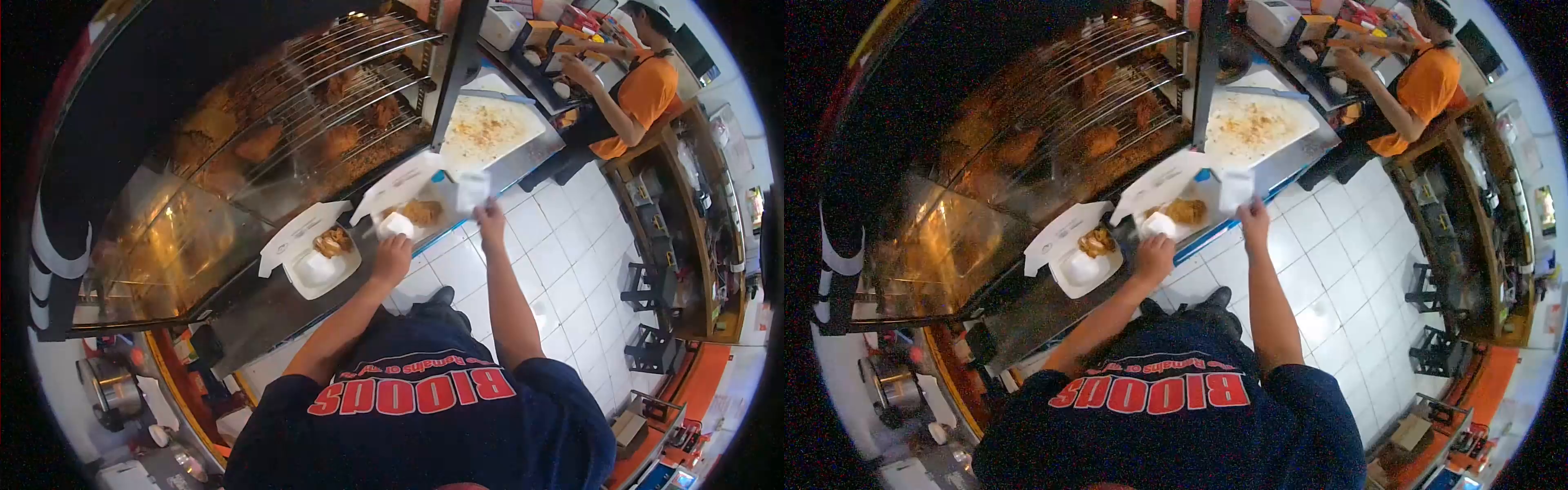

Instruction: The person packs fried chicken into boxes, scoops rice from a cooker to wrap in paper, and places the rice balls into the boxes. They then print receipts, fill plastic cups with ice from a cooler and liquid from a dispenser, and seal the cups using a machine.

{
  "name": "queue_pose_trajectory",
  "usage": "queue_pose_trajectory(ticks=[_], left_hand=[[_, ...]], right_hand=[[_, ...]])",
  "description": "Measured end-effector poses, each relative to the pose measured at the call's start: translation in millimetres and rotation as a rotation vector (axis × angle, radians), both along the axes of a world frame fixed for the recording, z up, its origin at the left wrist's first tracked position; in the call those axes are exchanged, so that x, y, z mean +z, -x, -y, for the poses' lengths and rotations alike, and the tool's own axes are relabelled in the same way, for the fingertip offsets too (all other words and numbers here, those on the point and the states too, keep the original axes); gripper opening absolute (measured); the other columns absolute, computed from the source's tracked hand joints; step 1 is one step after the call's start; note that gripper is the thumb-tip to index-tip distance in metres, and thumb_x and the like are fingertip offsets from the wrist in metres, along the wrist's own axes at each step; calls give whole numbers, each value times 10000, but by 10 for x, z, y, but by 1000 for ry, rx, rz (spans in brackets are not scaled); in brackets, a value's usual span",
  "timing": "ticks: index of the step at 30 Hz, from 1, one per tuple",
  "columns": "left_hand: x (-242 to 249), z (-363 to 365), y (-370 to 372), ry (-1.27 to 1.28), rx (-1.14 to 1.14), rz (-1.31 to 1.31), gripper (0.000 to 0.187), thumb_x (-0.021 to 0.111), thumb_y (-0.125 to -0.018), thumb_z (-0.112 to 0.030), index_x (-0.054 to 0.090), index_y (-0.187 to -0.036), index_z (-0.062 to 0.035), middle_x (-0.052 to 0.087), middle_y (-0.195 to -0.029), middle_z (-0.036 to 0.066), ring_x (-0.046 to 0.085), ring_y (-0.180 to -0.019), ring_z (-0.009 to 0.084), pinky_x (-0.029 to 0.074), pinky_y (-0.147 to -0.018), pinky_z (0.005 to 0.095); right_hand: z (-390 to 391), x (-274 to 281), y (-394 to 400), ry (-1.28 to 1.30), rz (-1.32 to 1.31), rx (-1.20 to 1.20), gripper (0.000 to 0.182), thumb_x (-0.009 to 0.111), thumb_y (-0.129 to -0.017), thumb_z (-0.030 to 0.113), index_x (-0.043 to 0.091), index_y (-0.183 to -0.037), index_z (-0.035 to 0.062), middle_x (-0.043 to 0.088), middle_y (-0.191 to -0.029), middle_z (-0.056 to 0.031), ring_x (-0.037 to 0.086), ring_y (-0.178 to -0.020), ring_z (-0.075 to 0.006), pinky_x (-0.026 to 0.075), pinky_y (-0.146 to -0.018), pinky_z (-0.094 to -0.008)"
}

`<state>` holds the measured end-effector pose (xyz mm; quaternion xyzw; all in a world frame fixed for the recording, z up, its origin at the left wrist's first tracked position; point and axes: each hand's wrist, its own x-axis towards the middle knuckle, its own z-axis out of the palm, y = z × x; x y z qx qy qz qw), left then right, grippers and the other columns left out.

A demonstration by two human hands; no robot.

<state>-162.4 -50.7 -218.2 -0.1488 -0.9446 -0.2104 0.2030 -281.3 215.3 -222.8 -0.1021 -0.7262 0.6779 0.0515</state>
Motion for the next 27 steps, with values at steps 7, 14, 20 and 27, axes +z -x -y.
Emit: queue_pose_trajectory(ticks=[7, 14, 20, 27], left_hand=[[158, 25, -217, 27, 156, 27, 44, 666, -826, -127, 629, -847, -114, 587, -897, 74, 592, -872, 307, 484, -797, 459], [379, -135, -372, -2, 230, 63, 208, 713, -854, -188, 662, -1039, -106, 616, -1091, 96, 537, -1104, 347, 423, -987, 488], [636, -493, -622, -175, -63, 160, 139, 692, -838, -104, 673, -972, -72, 632, -1006, 120, 575, -982, 348, 450, -890, 466], [-371, -1130, -589, -234, -464, 953, 293, 734, -839, -188, 711, -1085, -31, 677, -1010, 158, 658, -896, 345, 523, -796, 450]], right_hand=[[603, -281, -412, -579, 41, 329, 597, 745, -831, 146, 586, -1392, 16, 694, -1138, -309, 698, -1040, -422, 548, -913, -455], [885, 2, -548, -786, -66, 182, 503, 736, -811, 160, 640, -1290, 40, 611, -1055, -228, 590, -1006, -443, 492, -869, -498], [211, 35, -772, -614, -127, -68, 521, 722, -799, 117, 609, -1301, 33, 584, -1088, -202, 569, -1049, -405, 469, -923, -487], [-1534, 106, -1718, -228, 363, -108, 529, 773, -842, 199, 609, -1318, 39, 685, -1134, -163, 677, -918, -237, 555, -833, -361]])
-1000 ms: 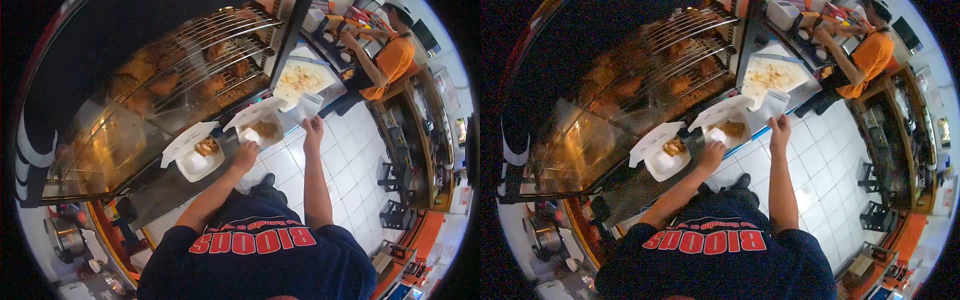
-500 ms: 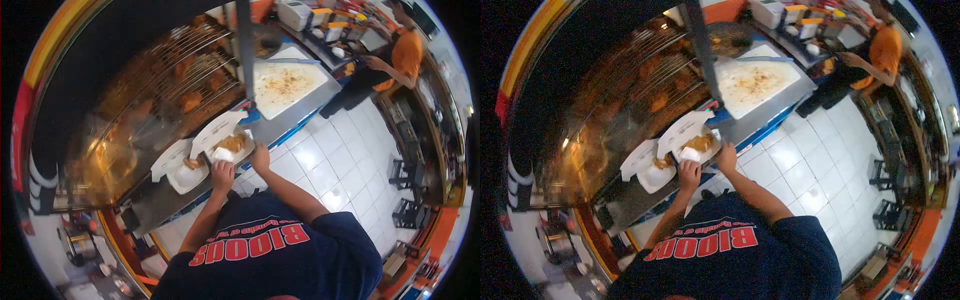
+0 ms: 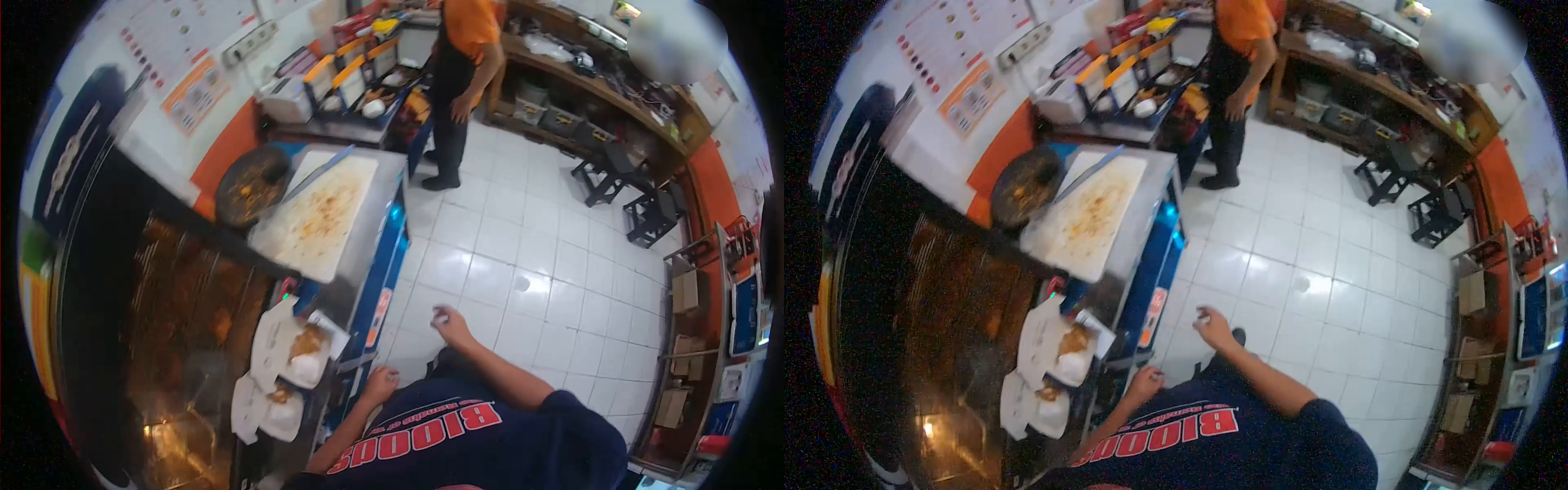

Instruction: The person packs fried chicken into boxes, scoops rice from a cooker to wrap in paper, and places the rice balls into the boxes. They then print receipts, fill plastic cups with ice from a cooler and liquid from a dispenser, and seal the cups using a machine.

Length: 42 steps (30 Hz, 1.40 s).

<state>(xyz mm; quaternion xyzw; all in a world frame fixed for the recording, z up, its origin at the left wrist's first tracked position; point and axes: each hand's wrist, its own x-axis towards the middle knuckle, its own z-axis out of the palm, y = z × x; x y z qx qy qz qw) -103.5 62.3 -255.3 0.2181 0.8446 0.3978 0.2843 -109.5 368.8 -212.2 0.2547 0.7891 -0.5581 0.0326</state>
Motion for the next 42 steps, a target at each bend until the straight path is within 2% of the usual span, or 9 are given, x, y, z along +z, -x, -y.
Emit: queue_pose_trajectory(ticks=[4, 7, 11, 14, 18, 24, 29, 35, 42], left_hand=[[-1091, -617, 210, 252, -70, 632, 466, 642, -902, -417, 722, -1165, -40, 736, -1094, 184, 690, -1071, 317, 536, -904, 404], [-1353, -1250, 456, 511, -146, 556, 577, 640, -860, -501, 724, -1188, -33, 720, -1172, 228, 679, -1140, 341, 533, -955, 392], [-795, -2543, 1152, 467, -254, 166, 648, 643, -834, -553, 730, -1169, -6, 713, -1187, 244, 669, -1155, 350, 513, -1003, 404], [-687, -3304, 1492, 520, -211, 769, 735, 627, -864, -592, 594, -1392, -82, 691, -1258, 150, 656, -1124, 387, 513, -951, 532], [-1374, -4059, 1913, 423, 65, 1021, 719, 617, -888, -567, 523, -1429, -101, 646, -1242, 128, 594, -1165, 349, 517, -891, 548], [-1702, -5812, 2799, 346, 163, 1218, 592, 626, -911, -492, 569, -1338, -85, 616, -1142, 133, 609, -1024, 320, 545, -838, 498], [-1741, -7718, 4076, 263, 157, 1228, 489, 634, -930, -430, 607, -1262, -72, 592, -1060, 138, 621, -906, 296, 569, -793, 456], [-1450, -10601, 5635, 154, 249, 551, 262, 635, -914, -227, 656, -1092, -36, 662, -940, 123, 686, -808, 249, 580, -614, 349], [-1232, -13321, 6589, 256, -212, 56, 381, 652, -878, -256, 698, -1178, -25, 728, -1146, 175, 695, -1076, 311, 546, -937, 394]], right_hand=[[-881, 320, -585, 366, 13, 458, 463, 708, -952, 243, 606, -1377, 91, 662, -1314, -112, 628, -1166, -230, 492, -1017, -373], [-1519, 434, -829, 607, -75, 818, 553, 469, -1082, 415, 522, -1474, 28, 559, -1479, -146, 499, -1375, -260, 326, -1185, -358], [-2333, 1292, -706, 924, 93, 687, 663, 418, -1073, 526, 468, -1527, 45, 458, -1578, -129, 398, -1466, -272, 262, -1222, -370], [-2889, 1394, -436, 967, -91, 772, 668, 408, -1073, 538, 477, -1524, 49, 451, -1585, -123, 367, -1486, -275, 240, -1230, -371], [-3752, 1270, 58, 823, 65, 754, 691, 426, -1059, 569, 491, -1513, 51, 464, -1575, -123, 386, -1478, -258, 248, -1230, -363], [-5652, 659, 665, 699, 101, 359, 647, 562, -1026, 497, 538, -1468, 25, 547, -1498, -142, 481, -1404, -262, 334, -1189, -360], [-7601, 155, 1060, 277, 202, -395, 585, 693, -935, 416, 622, -1388, 54, 703, -1272, -122, 653, -1168, -268, 503, -986, -396], [-9809, 508, 1334, 402, -6, -936, 427, 701, -939, 305, 671, -1274, 43, 741, -1118, -68, 684, -949, -192, 505, -825, -331], [-12178, 172, 1771, 497, 64, -1057, 401, 694, -915, 275, 670, -1234, 34, 739, -1077, -67, 698, -931, -205, 517, -820, -343]])
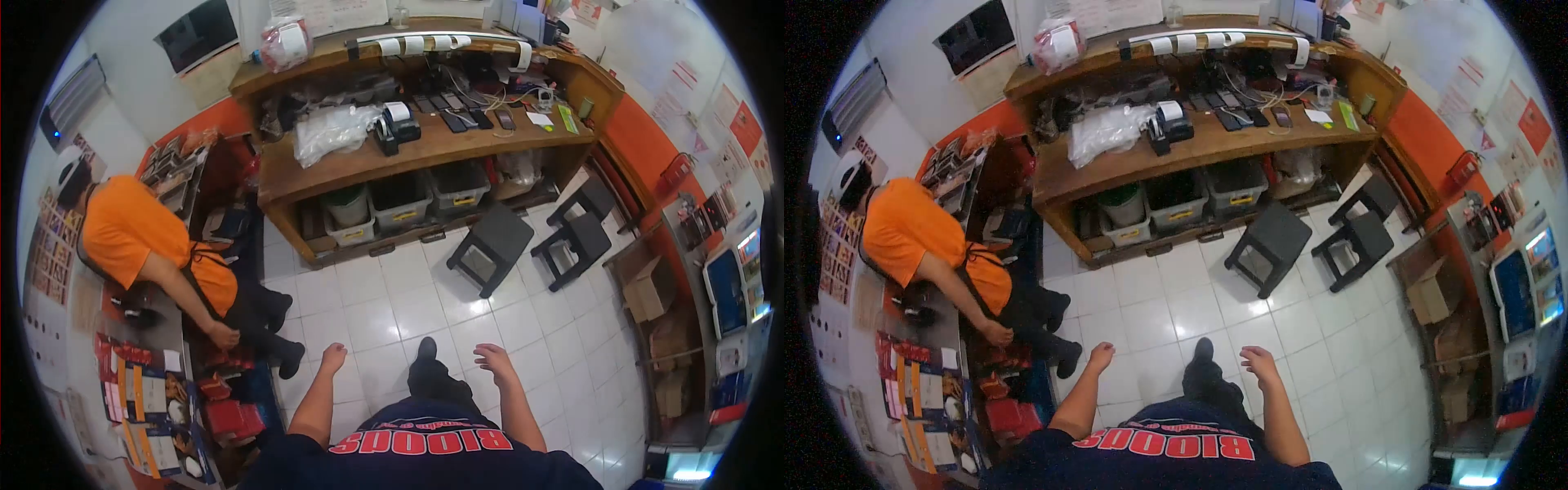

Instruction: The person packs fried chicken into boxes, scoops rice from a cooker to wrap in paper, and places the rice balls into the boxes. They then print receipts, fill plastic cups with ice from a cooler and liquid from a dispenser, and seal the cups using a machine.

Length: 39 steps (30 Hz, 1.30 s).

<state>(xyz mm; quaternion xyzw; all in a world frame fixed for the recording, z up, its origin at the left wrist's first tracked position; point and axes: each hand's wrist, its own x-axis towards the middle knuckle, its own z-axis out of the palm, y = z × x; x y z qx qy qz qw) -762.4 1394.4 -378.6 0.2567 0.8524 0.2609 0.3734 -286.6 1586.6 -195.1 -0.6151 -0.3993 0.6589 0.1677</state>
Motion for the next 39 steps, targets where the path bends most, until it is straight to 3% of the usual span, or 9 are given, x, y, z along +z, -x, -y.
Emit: queue_pose_trajectory(ticks=[4, 11, 13, 17, 23, 25, 28, 33, 39], left_hand=[[94, -944, 196, 113, -190, -49, 436, 663, -898, -287, 679, -1225, 0, 733, -1124, 186, 683, -1092, 286, 515, -964, 377], [-50, -1513, 439, 236, -95, 128, 349, 653, -891, -261, 736, -1133, -23, 749, -1072, 195, 716, -1039, 320, 556, -922, 406], [7, -1759, 553, -53, 352, 399, 266, 653, -912, -199, 741, -1056, 7, 752, -945, 188, 735, -901, 277, 579, -814, 401], [7, -2965, 1232, -325, 290, 46, 218, 654, -948, -176, 714, -977, 31, 732, -861, 141, 698, -787, 217, 554, -728, 362], [1946, -6403, 2192, -701, 24, -272, 163, 658, -980, -155, 701, -1027, -4, 698, -880, 70, 620, -791, 147, 502, -736, 311], [2359, -7445, 2368, -772, -85, -457, 169, 652, -949, -140, 699, -1066, -27, 709, -970, 106, 634, -915, 265, 495, -842, 395], [2866, -8753, 2516, -758, -237, -570, 384, 686, -898, -211, 648, -1251, -64, 698, -1062, 155, 602, -1048, 377, 469, -945, 483], [2396, -10167, 2657, -149, -218, -658, 866, 670, -867, -566, 430, -1520, -49, 657, -1235, 291, 556, -1164, 478, 430, -1015, 547], [2176, -10616, 2547, 97, -82, -499, 941, 699, -828, -620, 393, -1560, -114, 609, -1340, 277, 454, -1324, 475, 345, -1117, 544]], right_hand=[[-1440, 38, 462, 32, -3, -2, 385, 683, -927, 274, 670, -1231, 38, 739, -1078, -69, 698, -926, -199, 517, -801, -327], [-3671, 367, 1624, -116, -92, 132, 371, 690, -947, 272, 661, -1241, 48, 736, -1103, -57, 687, -913, -156, 519, -783, -285], [-4230, 451, 1938, -119, -106, 118, 360, 689, -950, 264, 661, -1238, 50, 735, -1104, -53, 684, -912, -144, 519, -776, -274], [-5140, 364, 2456, -117, -89, -4, 321, 672, -957, 229, 662, -1227, 55, 731, -1090, -42, 668, -879, -120, 522, -743, -256], [-6463, 226, 2735, -310, 6, -305, 306, 642, -920, 144, 666, -1214, 60, 680, -934, -25, 620, -780, -126, 496, -676, -265], [-7133, 3, 2593, -412, 68, -366, 306, 680, -879, 135, 658, -1161, 18, 689, -1053, -99, 634, -985, -202, 504, -871, -339], [-8226, -319, 2363, -698, 383, -413, 373, 719, -831, 156, 644, -1154, -16, 666, -1133, -196, 624, -1071, -337, 483, -956, -417], [-9787, -581, 1998, -926, 886, -242, 483, 789, -771, 199, 622, -1176, -3, 626, -1166, -208, 563, -1153, -405, 439, -1025, -500], [-10889, -824, 1834, -885, 815, -195, 581, 787, -810, 332, 594, -1344, 212, 347, -1577, -224, 398, -1393, -455, 361, -1122, -546]])
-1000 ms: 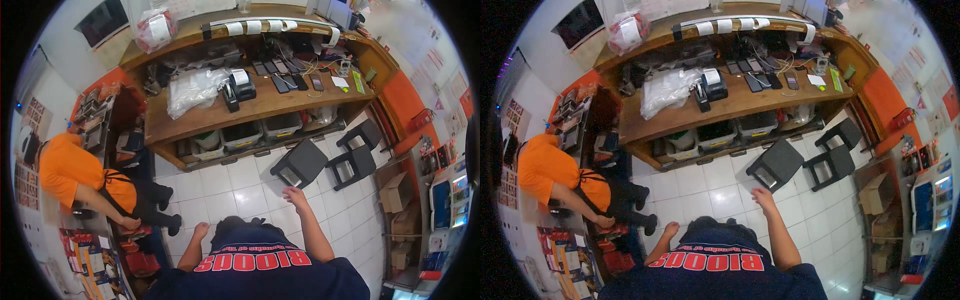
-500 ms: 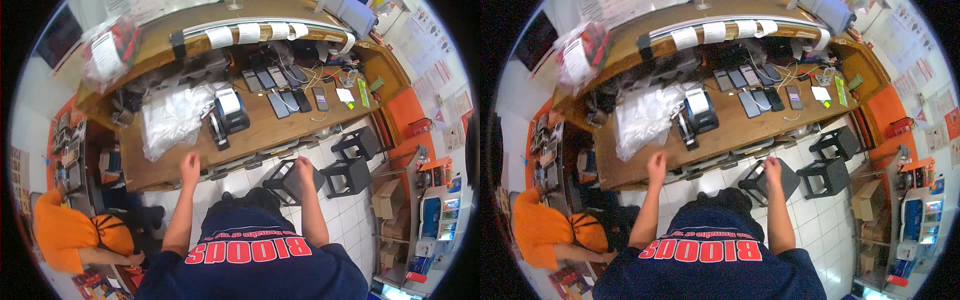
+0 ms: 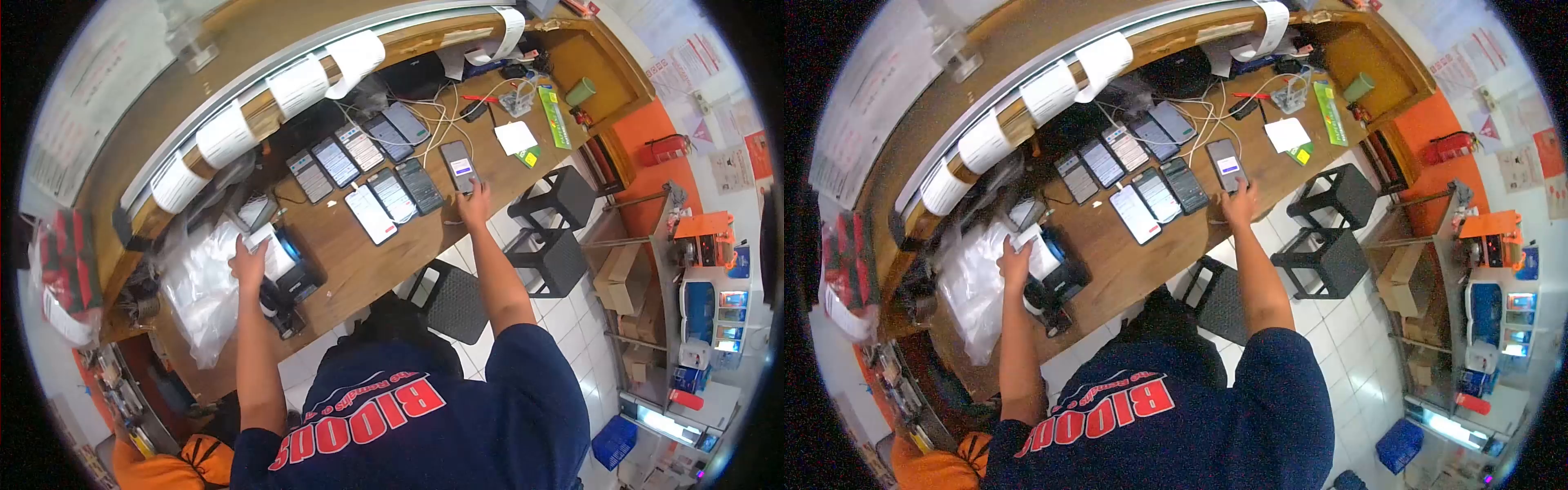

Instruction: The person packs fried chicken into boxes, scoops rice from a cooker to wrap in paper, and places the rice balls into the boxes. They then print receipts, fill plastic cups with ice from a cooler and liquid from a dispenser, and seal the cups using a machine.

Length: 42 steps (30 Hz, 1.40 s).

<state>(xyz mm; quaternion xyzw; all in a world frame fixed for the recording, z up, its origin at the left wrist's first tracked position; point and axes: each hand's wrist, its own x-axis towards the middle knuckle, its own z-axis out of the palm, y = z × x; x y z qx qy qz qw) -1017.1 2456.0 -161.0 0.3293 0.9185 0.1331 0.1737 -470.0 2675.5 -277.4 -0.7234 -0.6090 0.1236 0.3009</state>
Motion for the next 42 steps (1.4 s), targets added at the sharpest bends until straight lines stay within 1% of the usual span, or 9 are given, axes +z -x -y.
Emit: queue_pose_trajectory(ticks=[6, 10, 17, 19, 22, 26, 29, 36, 42], left_hand=[[188, -14, 35, -614, 204, 588, 757, 724, -888, -69, 377, -1559, -97, 615, -1113, 120, 591, -992, 186, 479, -885, 327], [759, -55, -203, -828, 239, 723, 736, 682, -901, 14, 377, -1561, -97, 632, -1105, 85, 603, -977, 160, 480, -902, 308], [1391, 191, -343, -964, 188, 685, 747, 694, -895, 20, 390, -1564, -115, 617, -1156, 63, 577, -1042, 144, 463, -954, 295], [1450, 303, -289, -1080, 194, 642, 772, 715, -869, 38, 406, -1559, -118, 595, -1141, 39, 551, -1017, 124, 454, -936, 282], [1725, 485, -307, -1107, 205, 609, 809, 746, -829, 72, 427, -1549, -115, 572, -1077, 3, 534, -985, 96, 419, -955, 274], [1811, 693, -202, -1147, 76, 513, 770, 700, -853, 94, 415, -1550, -67, 608, -1005, -23, 546, -946, 79, 432, -921, 235], [1889, 774, -167, -1197, 60, 557, 760, 692, -865, 85, 405, -1553, -62, 607, -1005, -22, 548, -949, 81, 435, -904, 246], [1940, 930, -122, -1185, -69, 620, 705, 671, -863, 89, 430, -1517, -15, 594, -1020, -7, 535, -969, 102, 431, -941, 270], [1780, 1080, -123, -1073, -202, 775, 593, 627, -900, 74, 465, -1460, -31, 577, -1054, 3, 560, -1020, 101, 434, -940, 256]], right_hand=[[-167, 263, 211, 205, 141, -29, 667, 772, -800, 416, 567, -1423, 299, 289, -1607, -175, 349, -1415, -471, 348, -1117, -596], [-209, 308, 245, 293, 161, -31, 726, 762, -796, 480, 534, -1468, 324, 255, -1620, -159, 303, -1443, -463, 311, -1115, -639], [-205, 261, 365, 281, 179, -185, 692, 731, -822, 476, 534, -1469, 331, 301, -1588, -184, 313, -1431, -466, 284, -1128, -636], [14, 564, 694, 80, 5, -116, 556, 699, -881, 402, 611, -1373, 159, 348, -1533, -221, 407, -1343, -428, 280, -1096, -647], [509, 844, 1472, -94, -221, 93, 313, 675, -855, 144, 661, -1159, 72, 552, -1334, -170, 518, -1193, -322, 392, -1032, -452], [1382, 1134, 2745, 184, -798, 729, 335, 702, -814, 63, 679, -1148, 44, 629, -1184, -115, 612, -1034, -273, 491, -926, -403], [1767, 1227, 3454, 188, -686, 998, 377, 749, -770, 53, 677, -1140, 29, 612, -1118, -139, 629, -949, -283, 530, -818, -387], [1992, 919, 3711, 131, -621, 876, 160, 802, -758, 66, 693, -847, -11, 647, -829, -104, 648, -765, -228, 518, -683, -337], [2279, 736, 3564, 73, -480, 999, 147, 830, -759, 138, 721, -745, 40, 708, -1019, -92, 627, -972, -285, 488, -869, -413]])
